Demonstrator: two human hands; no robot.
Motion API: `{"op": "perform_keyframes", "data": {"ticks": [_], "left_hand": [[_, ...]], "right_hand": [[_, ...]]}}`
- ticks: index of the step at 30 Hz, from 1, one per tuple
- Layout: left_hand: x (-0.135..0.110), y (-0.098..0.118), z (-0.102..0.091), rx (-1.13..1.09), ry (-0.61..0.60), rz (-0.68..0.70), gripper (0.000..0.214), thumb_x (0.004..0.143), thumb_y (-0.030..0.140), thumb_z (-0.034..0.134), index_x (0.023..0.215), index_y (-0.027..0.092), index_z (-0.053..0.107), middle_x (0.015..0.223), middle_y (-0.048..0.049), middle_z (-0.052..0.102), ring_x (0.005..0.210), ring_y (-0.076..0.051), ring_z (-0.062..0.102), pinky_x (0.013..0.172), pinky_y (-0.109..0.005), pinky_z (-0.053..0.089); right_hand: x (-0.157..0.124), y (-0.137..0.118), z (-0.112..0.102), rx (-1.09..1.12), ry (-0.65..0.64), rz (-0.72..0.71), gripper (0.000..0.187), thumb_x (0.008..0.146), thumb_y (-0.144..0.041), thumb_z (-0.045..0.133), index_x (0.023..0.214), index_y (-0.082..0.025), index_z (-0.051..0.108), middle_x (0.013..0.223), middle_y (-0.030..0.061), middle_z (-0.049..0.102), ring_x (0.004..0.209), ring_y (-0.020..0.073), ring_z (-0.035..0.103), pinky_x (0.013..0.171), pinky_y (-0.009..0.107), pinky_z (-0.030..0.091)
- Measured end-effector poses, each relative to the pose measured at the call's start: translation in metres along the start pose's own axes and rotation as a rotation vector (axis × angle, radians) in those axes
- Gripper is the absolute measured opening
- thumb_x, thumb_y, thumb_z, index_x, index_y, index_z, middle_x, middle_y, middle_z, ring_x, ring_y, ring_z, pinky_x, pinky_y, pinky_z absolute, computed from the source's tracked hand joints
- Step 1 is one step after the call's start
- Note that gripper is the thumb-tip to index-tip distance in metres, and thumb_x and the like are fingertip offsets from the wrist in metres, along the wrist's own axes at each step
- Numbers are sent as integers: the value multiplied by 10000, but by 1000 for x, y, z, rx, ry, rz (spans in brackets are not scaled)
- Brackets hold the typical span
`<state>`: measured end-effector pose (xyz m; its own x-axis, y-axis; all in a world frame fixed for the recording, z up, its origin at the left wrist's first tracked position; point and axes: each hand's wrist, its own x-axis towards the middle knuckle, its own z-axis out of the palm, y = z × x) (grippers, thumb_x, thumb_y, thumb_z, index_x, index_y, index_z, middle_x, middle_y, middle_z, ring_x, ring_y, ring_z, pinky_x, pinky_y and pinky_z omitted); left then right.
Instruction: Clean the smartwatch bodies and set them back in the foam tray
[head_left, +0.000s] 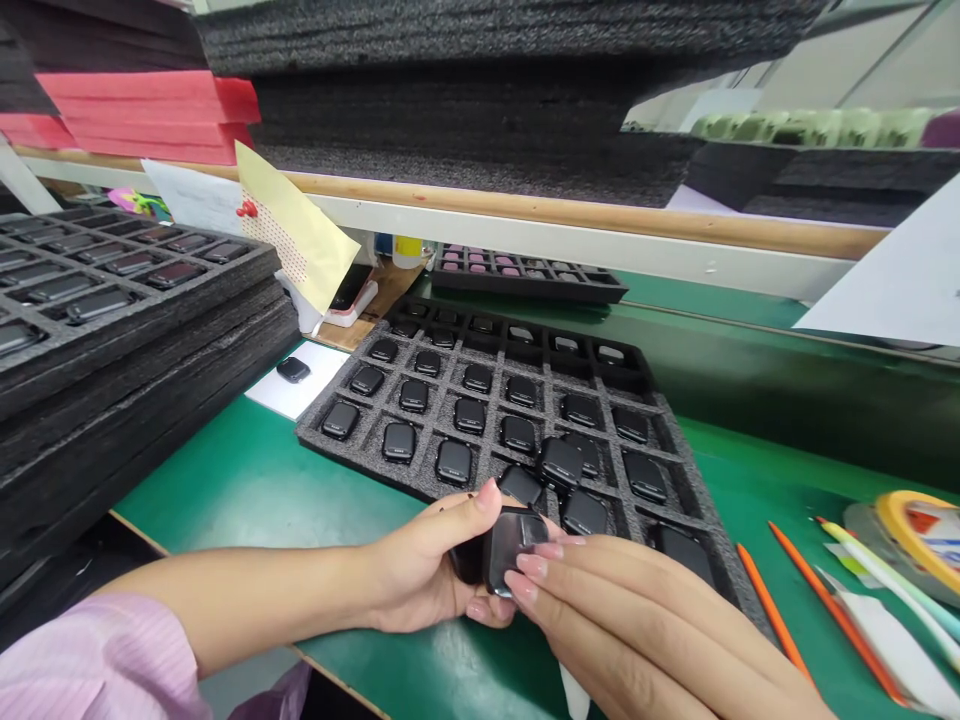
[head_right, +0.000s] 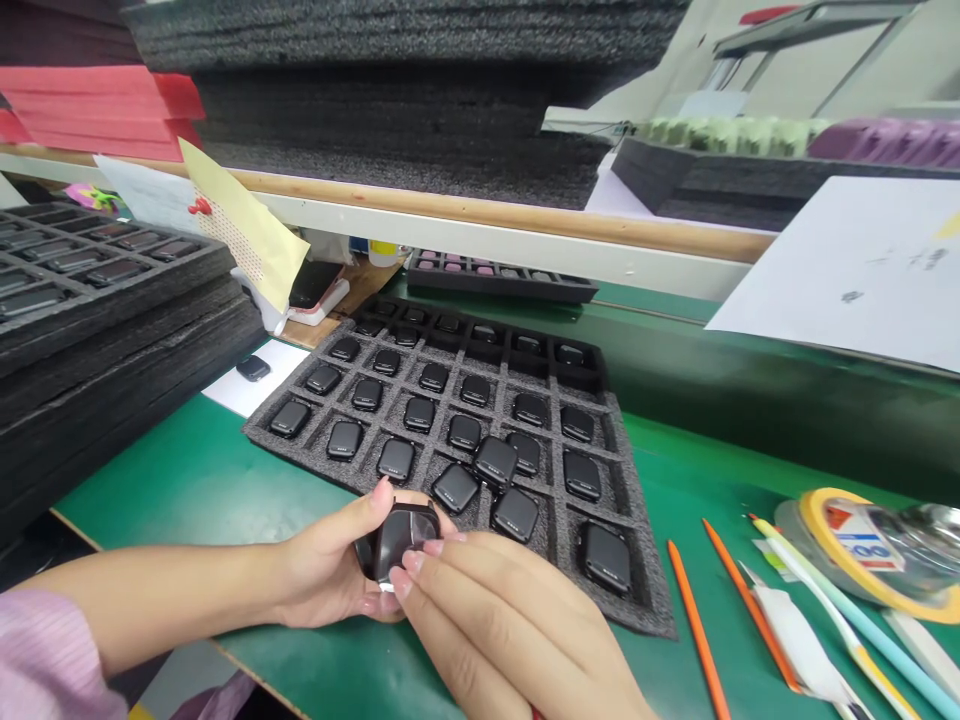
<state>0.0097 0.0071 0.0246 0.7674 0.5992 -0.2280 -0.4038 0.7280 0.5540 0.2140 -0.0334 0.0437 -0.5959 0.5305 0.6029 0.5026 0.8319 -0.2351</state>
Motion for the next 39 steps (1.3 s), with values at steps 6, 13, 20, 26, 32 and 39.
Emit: {"op": "perform_keyframes", "data": {"ticks": [6, 13, 20, 26, 32, 39], "left_hand": [[2, -7, -2, 172, 21, 104, 591, 681, 674, 798, 817, 152, 557, 680, 37, 553, 405, -10, 332, 367, -189, 158], [1, -7, -1, 144, 53, 55, 557, 804, 726, 637, 799, 174, 570, 469, 65, 457, 373, -52, 306, 376, -196, 166], [0, 0, 3, 148, 28, -24, 644, 790, 734, 634, 827, 93, 688, 504, 44, 454, 382, -42, 275, 363, -223, 102], [3, -4, 1, 136, 127, 8, 586, 718, 700, 746, 808, 144, 586, 610, 42, 521, 424, -31, 346, 408, -202, 160], [3, -10, 2, 324, 241, -23, 595, 585, 483, 926, 823, 183, 472, 815, -20, 674, 567, -95, 619, 468, -209, 299], [5, -8, -2, 466, 132, -28, 608, 884, 783, 380, 739, 199, 462, 647, -56, 700, 365, -69, 401, 363, -225, 169]], "right_hand": [[21, -1, 15, 39, 71, 107, 594, 840, -295, 773, 1383, -233, 538, 876, 35, 747, 737, 195, 693, 665, 331, 593], [21, 2, 17, 136, 95, 167, 445, 833, -215, 750, 1230, -219, 549, 926, 32, 705, 825, 168, 662, 711, 285, 566], [22, 2, 19, 183, 73, 181, 487, 849, -209, 714, 1289, -232, 506, 1073, 69, 706, 984, 215, 675, 822, 352, 569], [22, 19, 8, -4, 102, 160, 424, 832, -251, 718, 1232, -253, 577, 1032, 71, 735, 943, 248, 702, 818, 409, 565], [14, 72, -4, -215, 260, 594, 357, 839, -510, 685, 1079, -246, 664, 960, 59, 758, 828, 260, 732, 747, 404, 579], [3, 88, 23, -220, 85, 545, 407, 847, -513, 683, 1105, -198, 679, 1065, 106, 749, 995, 304, 710, 865, 472, 571]]}}
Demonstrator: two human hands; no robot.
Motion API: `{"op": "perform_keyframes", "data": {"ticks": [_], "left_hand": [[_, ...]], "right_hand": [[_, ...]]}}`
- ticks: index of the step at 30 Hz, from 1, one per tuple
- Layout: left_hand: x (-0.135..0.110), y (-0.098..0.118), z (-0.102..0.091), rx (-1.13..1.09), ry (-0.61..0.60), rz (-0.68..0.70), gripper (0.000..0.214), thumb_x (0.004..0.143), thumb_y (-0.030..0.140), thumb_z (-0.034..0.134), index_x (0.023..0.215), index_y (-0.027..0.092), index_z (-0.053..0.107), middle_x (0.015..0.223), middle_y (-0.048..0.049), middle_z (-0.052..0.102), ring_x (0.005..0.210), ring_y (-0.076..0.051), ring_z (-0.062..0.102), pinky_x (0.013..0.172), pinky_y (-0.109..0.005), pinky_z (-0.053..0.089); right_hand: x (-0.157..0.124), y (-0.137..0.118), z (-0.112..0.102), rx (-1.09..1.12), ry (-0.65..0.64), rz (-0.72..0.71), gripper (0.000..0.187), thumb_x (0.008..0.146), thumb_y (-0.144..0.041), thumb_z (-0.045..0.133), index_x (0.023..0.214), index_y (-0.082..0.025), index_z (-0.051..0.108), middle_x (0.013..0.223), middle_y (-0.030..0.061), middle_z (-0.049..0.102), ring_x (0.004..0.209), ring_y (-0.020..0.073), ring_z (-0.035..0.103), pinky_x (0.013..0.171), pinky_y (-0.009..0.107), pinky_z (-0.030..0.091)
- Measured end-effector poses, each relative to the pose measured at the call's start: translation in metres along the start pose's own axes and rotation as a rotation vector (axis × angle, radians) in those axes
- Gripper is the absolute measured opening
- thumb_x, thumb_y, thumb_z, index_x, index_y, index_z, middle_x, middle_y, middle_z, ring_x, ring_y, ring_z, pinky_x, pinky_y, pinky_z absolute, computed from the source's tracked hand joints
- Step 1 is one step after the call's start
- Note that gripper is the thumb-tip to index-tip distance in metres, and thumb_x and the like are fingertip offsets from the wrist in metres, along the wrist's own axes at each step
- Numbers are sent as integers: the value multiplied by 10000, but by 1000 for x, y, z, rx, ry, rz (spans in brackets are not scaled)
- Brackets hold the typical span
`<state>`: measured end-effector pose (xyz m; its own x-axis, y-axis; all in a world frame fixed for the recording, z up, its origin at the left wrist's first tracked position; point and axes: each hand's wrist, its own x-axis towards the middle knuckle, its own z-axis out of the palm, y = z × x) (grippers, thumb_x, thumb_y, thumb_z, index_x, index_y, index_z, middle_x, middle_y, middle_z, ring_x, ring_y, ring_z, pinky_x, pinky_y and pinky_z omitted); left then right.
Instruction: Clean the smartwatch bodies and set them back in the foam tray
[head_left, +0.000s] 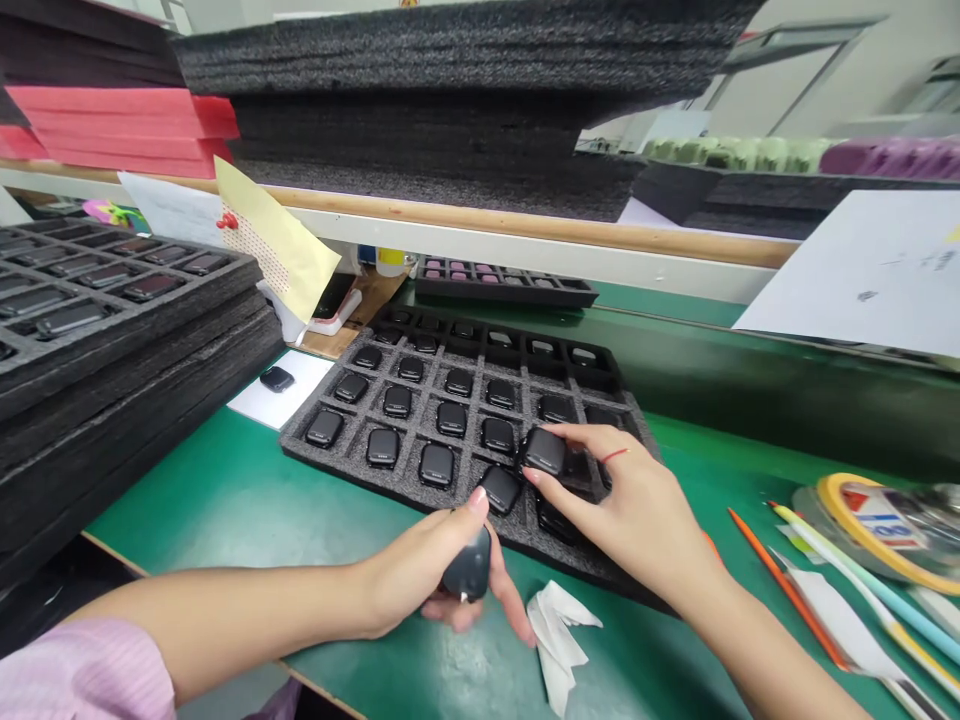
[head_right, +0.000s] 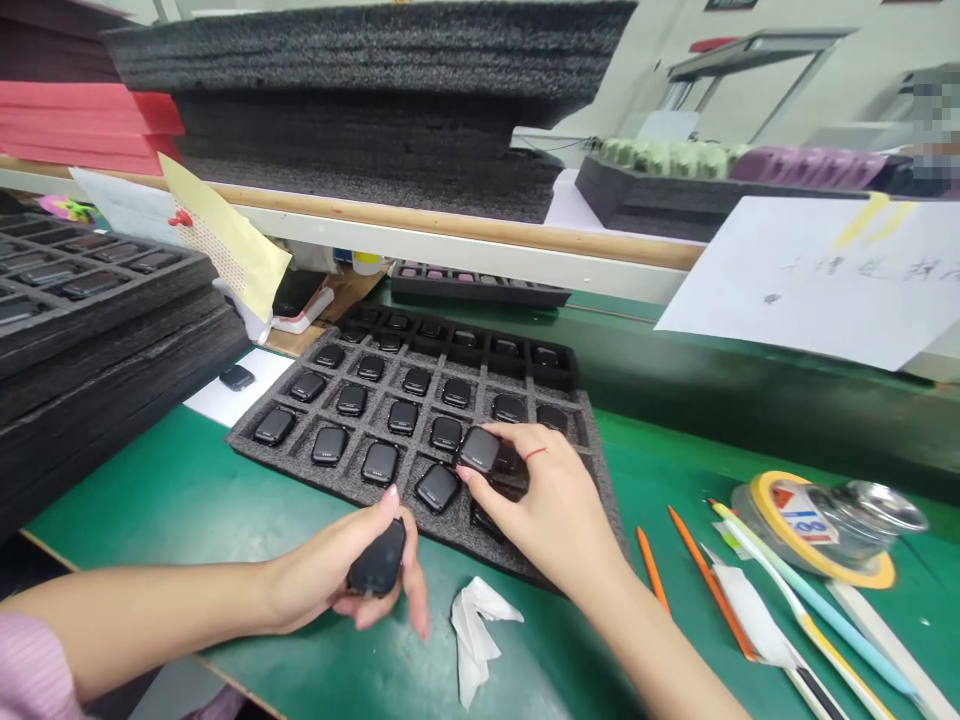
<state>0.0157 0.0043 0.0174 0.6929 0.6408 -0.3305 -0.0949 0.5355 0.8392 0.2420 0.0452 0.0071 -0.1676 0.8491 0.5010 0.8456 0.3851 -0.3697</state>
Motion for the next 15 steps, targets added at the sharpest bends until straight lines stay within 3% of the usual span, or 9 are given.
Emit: {"op": "perform_keyframes", "data": {"ticks": [2, 5, 7, 11, 15], "left_hand": [[-1, 0, 0, 62, -7, -1, 649, 903, 766, 368, 704, 172, 536, 597, -32, 648, 357, -57, 304, 372, -237, 164], [-2, 1, 0, 47, -17, -4, 701, 887, 777, 399, 757, 132, 638, 653, -36, 637, 401, -62, 330, 407, -245, 189], [-2, 2, 0, -19, -25, -5, 738, 887, 785, 376, 857, 114, 683, 736, -55, 653, 444, -65, 352, 446, -248, 182], [-1, 3, -1, -185, -44, 3, 665, 870, 744, 476, 903, 115, 687, 773, -54, 635, 484, -69, 388, 475, -252, 173], [0, 3, 0, -284, -60, 8, 591, 820, 714, 600, 848, 125, 643, 763, -46, 628, 465, -54, 365, 438, -239, 152]], "right_hand": [[-1, -4, 0, 12, -8, -2, 451, 869, -520, 663, 1179, -194, 650, 1110, 114, 738, 1028, 308, 700, 886, 486, 565], [-2, -20, -14, 63, 69, -57, 440, 918, -484, 622, 1261, -210, 592, 1142, 119, 712, 1038, 289, 690, 890, 469, 564], [-5, -36, -26, 150, 73, -180, 337, 928, -451, 629, 1188, -238, 601, 1121, 107, 701, 1039, 266, 683, 886, 429, 568], [-16, -64, -35, 287, -116, -404, 352, 817, -409, 787, 1068, -247, 601, 1184, 109, 670, 1103, 259, 666, 875, 375, 587], [-25, -76, -28, 350, -116, -392, 172, 861, -225, 730, 962, -245, 592, 1126, 85, 679, 974, 211, 696, 805, 338, 604]]}}
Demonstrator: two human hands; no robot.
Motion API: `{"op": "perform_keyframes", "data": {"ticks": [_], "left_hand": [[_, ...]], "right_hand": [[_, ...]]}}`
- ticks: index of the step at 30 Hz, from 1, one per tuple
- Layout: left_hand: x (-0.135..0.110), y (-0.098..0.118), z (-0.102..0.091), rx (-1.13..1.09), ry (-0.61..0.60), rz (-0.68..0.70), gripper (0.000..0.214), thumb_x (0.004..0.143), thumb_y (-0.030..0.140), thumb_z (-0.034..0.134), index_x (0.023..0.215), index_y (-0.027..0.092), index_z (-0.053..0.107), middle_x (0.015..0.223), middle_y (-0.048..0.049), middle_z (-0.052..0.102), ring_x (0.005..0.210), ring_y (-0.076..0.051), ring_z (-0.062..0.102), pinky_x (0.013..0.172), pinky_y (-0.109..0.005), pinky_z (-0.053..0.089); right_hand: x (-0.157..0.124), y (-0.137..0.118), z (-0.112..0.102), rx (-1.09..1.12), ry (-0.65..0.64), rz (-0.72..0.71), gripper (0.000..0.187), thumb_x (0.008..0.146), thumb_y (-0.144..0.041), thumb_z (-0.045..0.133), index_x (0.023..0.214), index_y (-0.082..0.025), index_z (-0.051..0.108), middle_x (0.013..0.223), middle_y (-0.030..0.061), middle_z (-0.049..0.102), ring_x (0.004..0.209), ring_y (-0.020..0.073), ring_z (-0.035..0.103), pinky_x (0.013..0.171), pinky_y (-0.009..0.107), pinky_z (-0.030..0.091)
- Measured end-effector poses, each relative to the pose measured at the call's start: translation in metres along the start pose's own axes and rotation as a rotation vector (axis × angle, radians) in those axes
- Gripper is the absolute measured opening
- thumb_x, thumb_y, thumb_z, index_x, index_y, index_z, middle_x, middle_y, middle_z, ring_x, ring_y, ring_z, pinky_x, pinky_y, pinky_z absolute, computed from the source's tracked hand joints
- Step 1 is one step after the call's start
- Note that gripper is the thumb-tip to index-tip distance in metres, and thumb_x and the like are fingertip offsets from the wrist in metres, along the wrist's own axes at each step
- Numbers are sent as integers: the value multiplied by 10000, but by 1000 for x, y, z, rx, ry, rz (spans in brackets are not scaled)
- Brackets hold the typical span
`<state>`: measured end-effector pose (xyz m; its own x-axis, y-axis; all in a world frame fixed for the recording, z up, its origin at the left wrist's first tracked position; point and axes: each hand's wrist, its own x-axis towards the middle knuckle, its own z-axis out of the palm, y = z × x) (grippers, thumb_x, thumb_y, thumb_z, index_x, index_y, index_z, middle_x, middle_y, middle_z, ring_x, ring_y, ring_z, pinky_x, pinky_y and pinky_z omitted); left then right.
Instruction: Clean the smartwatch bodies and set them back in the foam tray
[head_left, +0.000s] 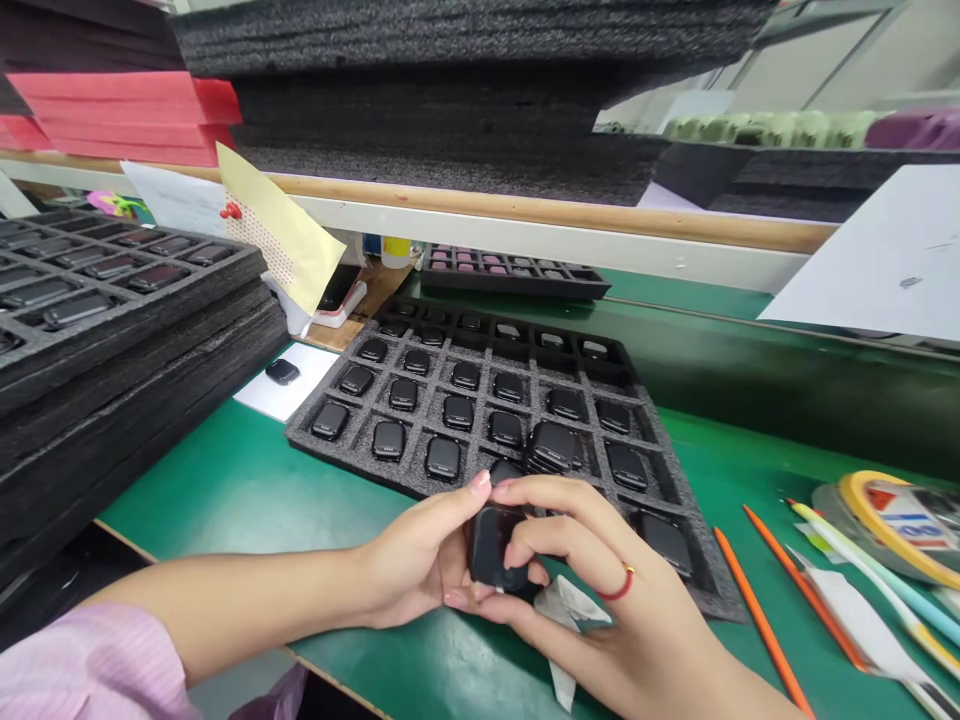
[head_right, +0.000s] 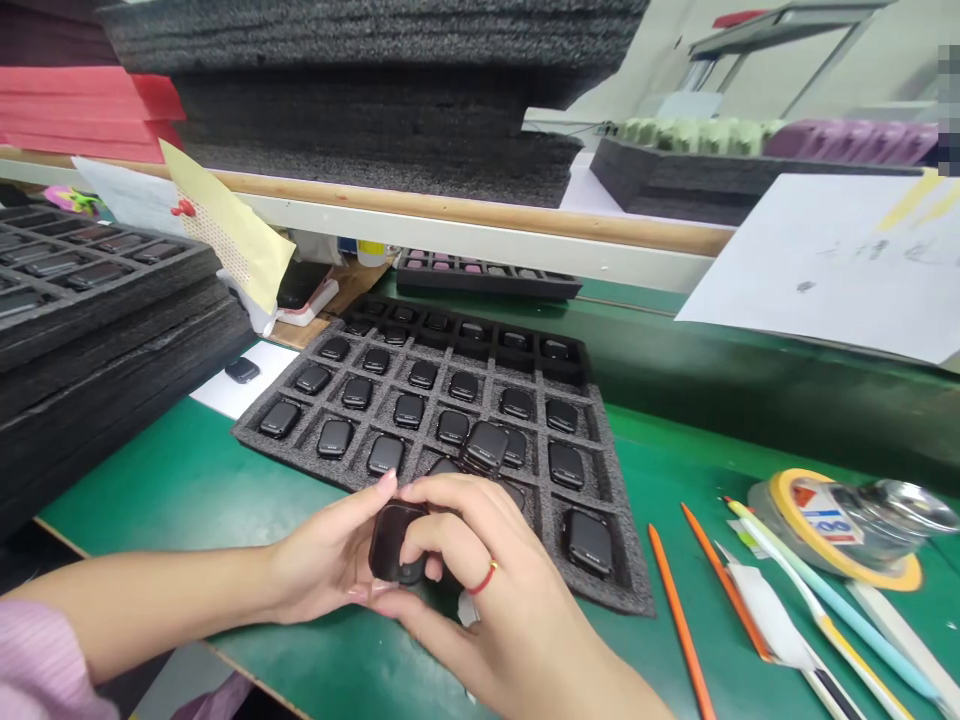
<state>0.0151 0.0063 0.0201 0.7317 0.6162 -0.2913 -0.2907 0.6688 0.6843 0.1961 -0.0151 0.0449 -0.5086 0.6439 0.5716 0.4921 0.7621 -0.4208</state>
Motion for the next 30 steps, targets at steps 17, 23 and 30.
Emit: {"op": "perform_keyframes", "data": {"ticks": [17, 23, 30], "left_hand": [[-1, 1, -4, -130, -117, -8, 597, 813, 696, 659, 963, 120, 713, 803, -63, 711, 415, -39, 392, 433, -233, 169], [-3, 2, -2, -138, -110, -1, 575, 819, 688, 659, 954, 136, 744, 791, -63, 715, 405, -40, 405, 414, -219, 163], [-2, 1, -3, -138, -116, 17, 567, 835, 666, 657, 968, 119, 725, 782, -75, 701, 427, -47, 409, 409, -214, 170]], "right_hand": [[2, 3, -11, 384, 573, 471, 157, 923, -278, 688, 771, -248, 662, 819, -8, 744, 647, 106, 720, 661, 203, 631], [4, 5, -14, 258, 476, 365, 147, 883, -178, 697, 1007, -256, 686, 1079, 19, 746, 1039, 158, 736, 959, 252, 606], [-2, 12, -20, -156, 312, 80, 140, 905, -144, 678, 976, -264, 690, 941, 4, 778, 861, 141, 748, 865, 254, 620]]}}
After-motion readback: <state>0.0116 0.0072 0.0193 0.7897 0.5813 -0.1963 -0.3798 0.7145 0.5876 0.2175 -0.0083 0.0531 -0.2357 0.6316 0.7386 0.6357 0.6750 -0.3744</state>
